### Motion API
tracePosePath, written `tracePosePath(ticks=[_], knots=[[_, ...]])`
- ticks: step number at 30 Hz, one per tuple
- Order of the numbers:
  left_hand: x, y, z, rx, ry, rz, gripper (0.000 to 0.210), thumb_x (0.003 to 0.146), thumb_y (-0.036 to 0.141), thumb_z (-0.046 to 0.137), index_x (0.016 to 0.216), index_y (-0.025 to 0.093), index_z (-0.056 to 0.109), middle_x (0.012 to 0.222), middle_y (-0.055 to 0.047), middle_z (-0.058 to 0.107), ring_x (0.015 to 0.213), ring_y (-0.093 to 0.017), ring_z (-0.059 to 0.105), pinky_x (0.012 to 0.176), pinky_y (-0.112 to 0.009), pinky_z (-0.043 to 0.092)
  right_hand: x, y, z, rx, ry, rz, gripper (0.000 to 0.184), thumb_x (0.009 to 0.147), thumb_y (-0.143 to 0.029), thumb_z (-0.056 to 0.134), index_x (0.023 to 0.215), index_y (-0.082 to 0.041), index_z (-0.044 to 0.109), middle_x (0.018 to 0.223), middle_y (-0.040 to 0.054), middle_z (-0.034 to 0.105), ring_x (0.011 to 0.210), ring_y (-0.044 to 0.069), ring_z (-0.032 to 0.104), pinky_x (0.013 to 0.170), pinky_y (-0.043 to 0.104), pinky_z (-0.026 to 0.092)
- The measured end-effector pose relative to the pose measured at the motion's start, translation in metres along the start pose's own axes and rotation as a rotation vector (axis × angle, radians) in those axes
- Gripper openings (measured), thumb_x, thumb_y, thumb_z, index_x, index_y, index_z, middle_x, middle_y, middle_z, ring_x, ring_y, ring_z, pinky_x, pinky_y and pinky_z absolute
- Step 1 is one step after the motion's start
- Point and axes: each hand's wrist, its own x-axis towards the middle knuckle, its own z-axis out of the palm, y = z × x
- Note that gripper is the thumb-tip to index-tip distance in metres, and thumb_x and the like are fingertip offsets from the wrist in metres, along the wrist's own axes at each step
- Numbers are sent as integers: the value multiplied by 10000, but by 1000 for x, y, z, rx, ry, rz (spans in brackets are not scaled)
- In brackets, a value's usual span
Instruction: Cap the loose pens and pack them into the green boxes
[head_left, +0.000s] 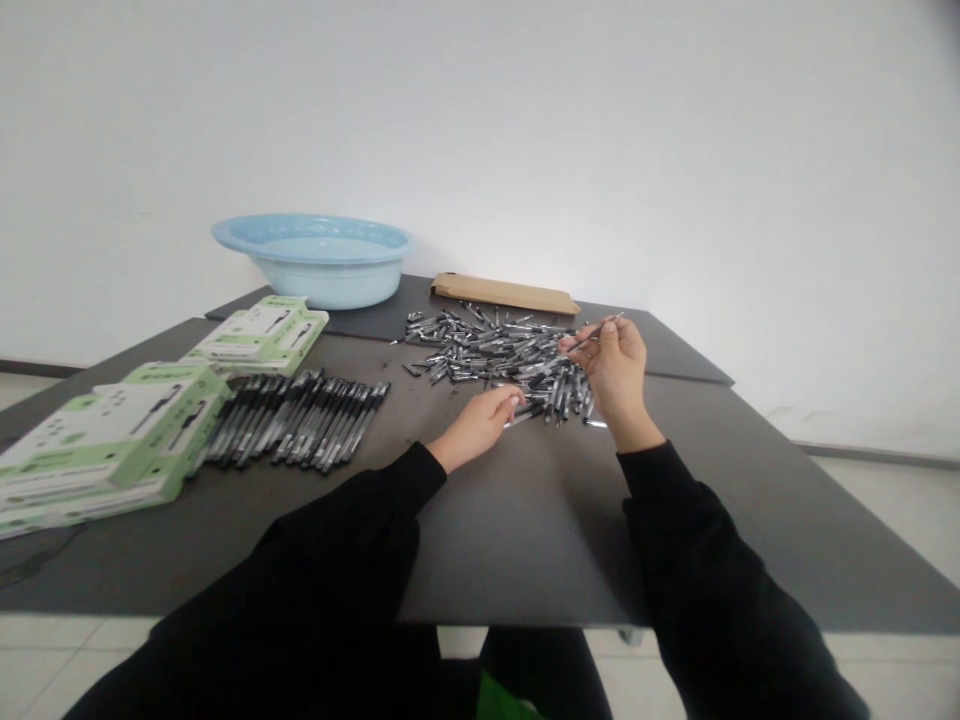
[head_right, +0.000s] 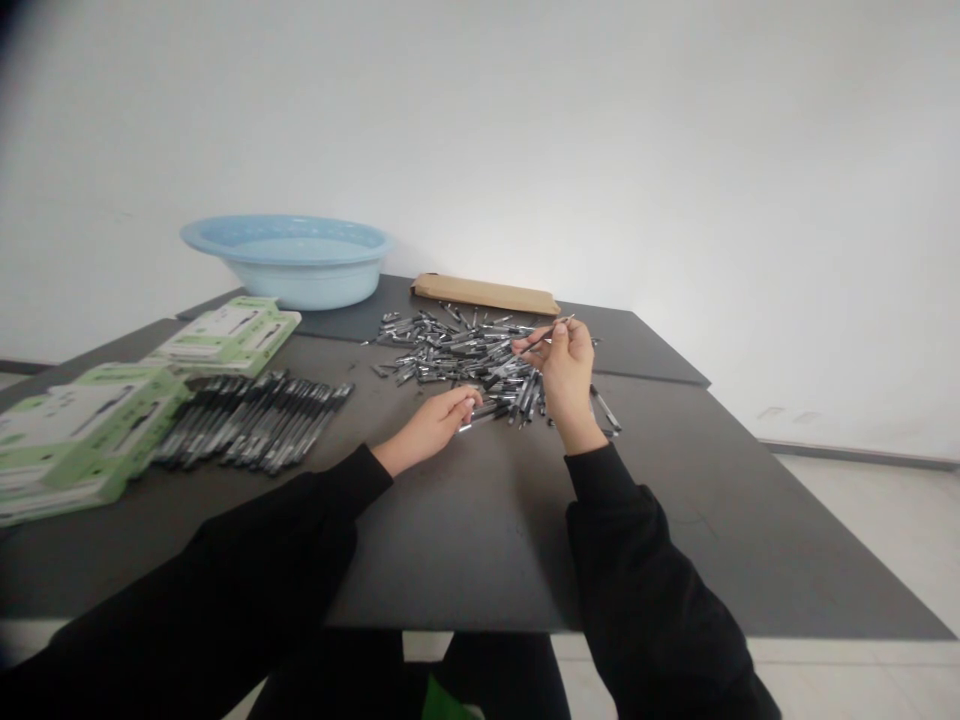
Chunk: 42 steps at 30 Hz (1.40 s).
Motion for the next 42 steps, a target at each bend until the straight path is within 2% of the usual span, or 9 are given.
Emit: tracePosePath(ticks=[5,14,21,28,35,42], knots=[[0,-3,0,-17,11,-16,262,962,321,371,924,192,597,720,14,548,665,-146,497,657,-251,407,3,-3,-3,9,53,-29,270,932,-495,507,936,-249,397,727,-48,581,635,113,684,589,249,549],[1,0,1,-62,14,-34,257,945,334,388,891,189,593,691,17,526,632,-138,471,615,-246,397,-5,-4,5,-2,-11,-1,300,913,-520,536,957,-252,408,731,-53,592,648,119,686,609,268,568],[3,-1,-1,-95,9,-47,227,930,314,394,899,191,583,693,21,531,611,-130,465,590,-240,393,4,-3,-5,-22,51,-70,283,926,-527,484,937,-264,379,752,-48,576,650,117,683,594,260,548],[2,3,-1,-104,-16,-49,228,929,314,391,895,191,580,699,20,536,615,-129,469,598,-241,391,-4,-5,4,-7,23,-39,281,926,-513,501,965,-256,395,750,-46,588,668,124,692,633,283,577],[3,3,-2,-121,-27,-61,238,929,334,397,897,187,580,699,23,521,611,-124,457,587,-239,373,0,-11,1,46,124,-56,261,943,-497,484,949,-254,387,736,-48,579,651,115,687,614,256,563],[4,-5,-2,-171,-45,-59,265,935,371,403,923,175,580,700,29,506,598,-114,438,576,-237,346,-2,-13,5,85,75,-69,290,931,-504,536,949,-242,412,728,-57,601,600,102,674,566,231,547]])
